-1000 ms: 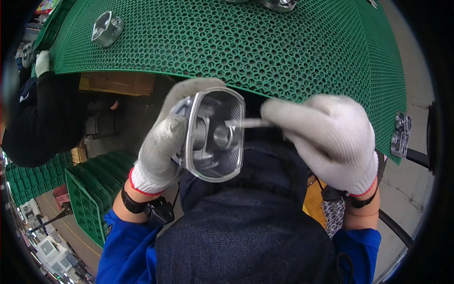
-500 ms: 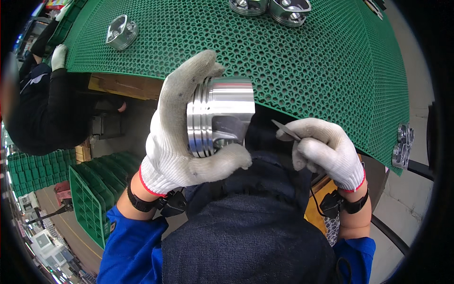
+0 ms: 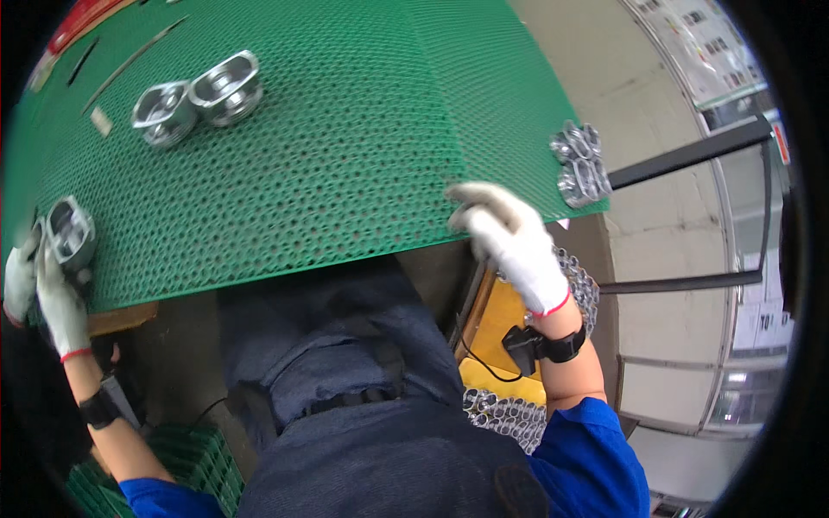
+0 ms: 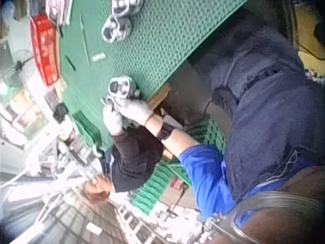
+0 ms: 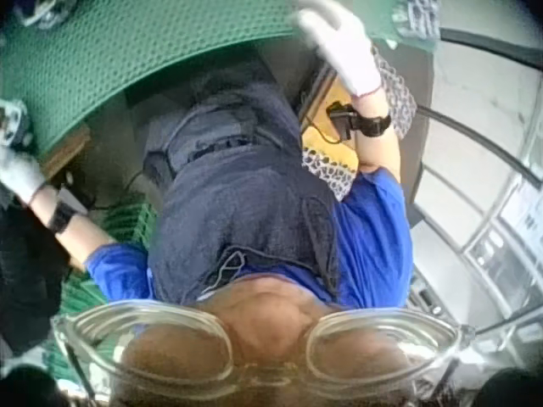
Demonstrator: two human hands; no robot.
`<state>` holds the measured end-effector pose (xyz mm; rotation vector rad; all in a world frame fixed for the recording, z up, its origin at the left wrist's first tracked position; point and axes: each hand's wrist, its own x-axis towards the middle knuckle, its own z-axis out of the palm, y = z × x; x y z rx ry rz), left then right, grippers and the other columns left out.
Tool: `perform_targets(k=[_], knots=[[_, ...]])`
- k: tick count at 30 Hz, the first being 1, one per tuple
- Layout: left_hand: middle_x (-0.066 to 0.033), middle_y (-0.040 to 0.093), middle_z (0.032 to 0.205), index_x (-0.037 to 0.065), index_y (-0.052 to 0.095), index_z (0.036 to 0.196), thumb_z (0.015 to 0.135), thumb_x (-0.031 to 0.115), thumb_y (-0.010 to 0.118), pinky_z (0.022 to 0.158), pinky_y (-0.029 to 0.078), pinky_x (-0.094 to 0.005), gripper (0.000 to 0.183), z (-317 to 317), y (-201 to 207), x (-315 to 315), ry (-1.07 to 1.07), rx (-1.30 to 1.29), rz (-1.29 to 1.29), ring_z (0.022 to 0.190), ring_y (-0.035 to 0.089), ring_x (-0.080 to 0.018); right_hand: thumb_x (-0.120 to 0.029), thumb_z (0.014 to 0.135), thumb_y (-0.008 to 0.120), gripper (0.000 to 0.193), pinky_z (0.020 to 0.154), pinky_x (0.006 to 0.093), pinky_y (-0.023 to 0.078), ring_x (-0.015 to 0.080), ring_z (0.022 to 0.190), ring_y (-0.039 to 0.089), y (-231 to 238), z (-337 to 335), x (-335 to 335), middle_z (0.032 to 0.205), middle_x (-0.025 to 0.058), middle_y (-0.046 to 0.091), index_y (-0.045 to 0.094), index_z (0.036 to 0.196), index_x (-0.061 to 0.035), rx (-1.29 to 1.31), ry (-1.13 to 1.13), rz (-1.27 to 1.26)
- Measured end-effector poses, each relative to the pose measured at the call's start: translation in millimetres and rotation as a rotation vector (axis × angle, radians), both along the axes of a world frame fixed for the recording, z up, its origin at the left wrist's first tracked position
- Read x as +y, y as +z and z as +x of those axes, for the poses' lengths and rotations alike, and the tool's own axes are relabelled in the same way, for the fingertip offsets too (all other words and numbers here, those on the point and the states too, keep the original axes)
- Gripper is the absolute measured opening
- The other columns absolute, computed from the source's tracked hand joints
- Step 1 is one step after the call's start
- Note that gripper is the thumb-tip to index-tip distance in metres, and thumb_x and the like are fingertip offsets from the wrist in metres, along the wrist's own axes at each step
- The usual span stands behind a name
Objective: Inspecting metal pistons using a gauge tool to check grooves and moving them to a sorting table.
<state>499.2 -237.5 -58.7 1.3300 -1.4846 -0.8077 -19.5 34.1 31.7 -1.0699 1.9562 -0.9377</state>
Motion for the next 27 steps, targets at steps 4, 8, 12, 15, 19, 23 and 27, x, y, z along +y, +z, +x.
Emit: perform_targets(k=[4, 8, 12, 15, 19, 23, 27], knots=[[-0.0111, 0.049, 0.137, 0.0, 0.045, 0.139, 0.101, 0.019, 0.045, 0.1, 0.044, -0.0338, 0.043, -12, -11, -4, 0.029, -0.21, -0.144, 0.122, 0.051, -0.0211, -0.014, 0.088, 0.061, 0.032, 0.085, 0.0329, 0.052, 0.0239, 0.095, 0.066, -12, -121, 42, 0.107, 0.0124, 0.067, 0.064, 0.118, -0.0045, 0.909, -0.184, -0.324], [-0.0124, 0.043, 0.142, 0.0, 0.039, 0.143, 0.101, 0.021, 0.045, 0.102, 0.042, -0.0365, 0.047, -34, 3, 24, 0.094, 0.265, -0.065, 0.126, 0.049, -0.0267, -0.02, 0.09, 0.057, 0.037, 0.093, 0.038, 0.049, 0.0334, 0.114, 0.058, 12, -194, 59, 0.134, 0.0161, 0.053, 0.06, 0.127, -0.0266, 1.27, -0.264, 0.269], [-0.0118, 0.045, 0.141, 0.0, 0.041, 0.141, 0.1, 0.022, 0.047, 0.102, 0.042, -0.0383, 0.047, -66, 23, 85, 0.123, 0.009, -0.144, 0.127, 0.048, -0.028, -0.023, 0.087, 0.06, 0.047, 0.099, 0.0391, 0.046, 0.0356, 0.123, 0.051, 2, -266, 60, 0.141, 0.0208, 0.046, 0.056, 0.133, -0.0179, 0.936, -0.025, 0.195], [-0.0127, 0.05, 0.138, -0.002, 0.05, 0.132, 0.099, 0.019, 0.047, 0.099, 0.044, -0.0363, 0.039, -95, 30, 117, 0.147, -0.057, -0.074, 0.122, 0.052, -0.0271, -0.025, 0.08, 0.064, 0.05, 0.095, 0.0393, 0.047, 0.035, 0.113, 0.058, 19, -279, 52, 0.125, 0.0224, 0.058, 0.058, 0.127, -0.0064, 0.979, 0.001, 0.365], [-0.0156, 0.053, 0.134, -0.005, 0.058, 0.12, 0.094, 0.009, 0.051, 0.096, 0.047, -0.0336, 0.031, -103, 30, 142, 0.048, 0.095, -0.091, 0.12, 0.053, -0.0237, -0.022, 0.077, 0.066, 0.046, 0.09, 0.0395, 0.049, 0.0356, 0.102, 0.064, 1, -290, 18, 0.11, 0.0224, 0.066, 0.062, 0.119, -0.0026, 0.95, 0.079, 0.463], [-0.0157, 0.051, 0.135, -0.004, 0.055, 0.124, 0.096, 0.01, 0.049, 0.093, 0.048, -0.0333, 0.032, -101, 20, 150, -0.098, 0.079, -0.082, 0.11, 0.058, -0.0212, -0.003, 0.077, 0.062, 0.037, 0.084, 0.0329, 0.05, 0.0218, 0.091, 0.066, -16, -308, 47, 0.1, 0.0142, 0.07, 0.063, 0.113, 0.0012, 0.906, 0.047, 0.247], [-0.0167, 0.058, 0.126, -0.002, 0.059, 0.119, 0.088, -0.002, 0.053, 0.093, 0.048, -0.0322, 0.031, -100, 26, 144, -0.047, -0.167, -0.174, 0.108, 0.06, -0.0232, 0.0, 0.076, 0.065, 0.039, 0.086, 0.0323, 0.049, 0.0236, 0.092, 0.066, -7, -259, 34, 0.103, 0.0148, 0.069, 0.062, 0.115, 0.0015, 1.034, 0.131, 0.205]])
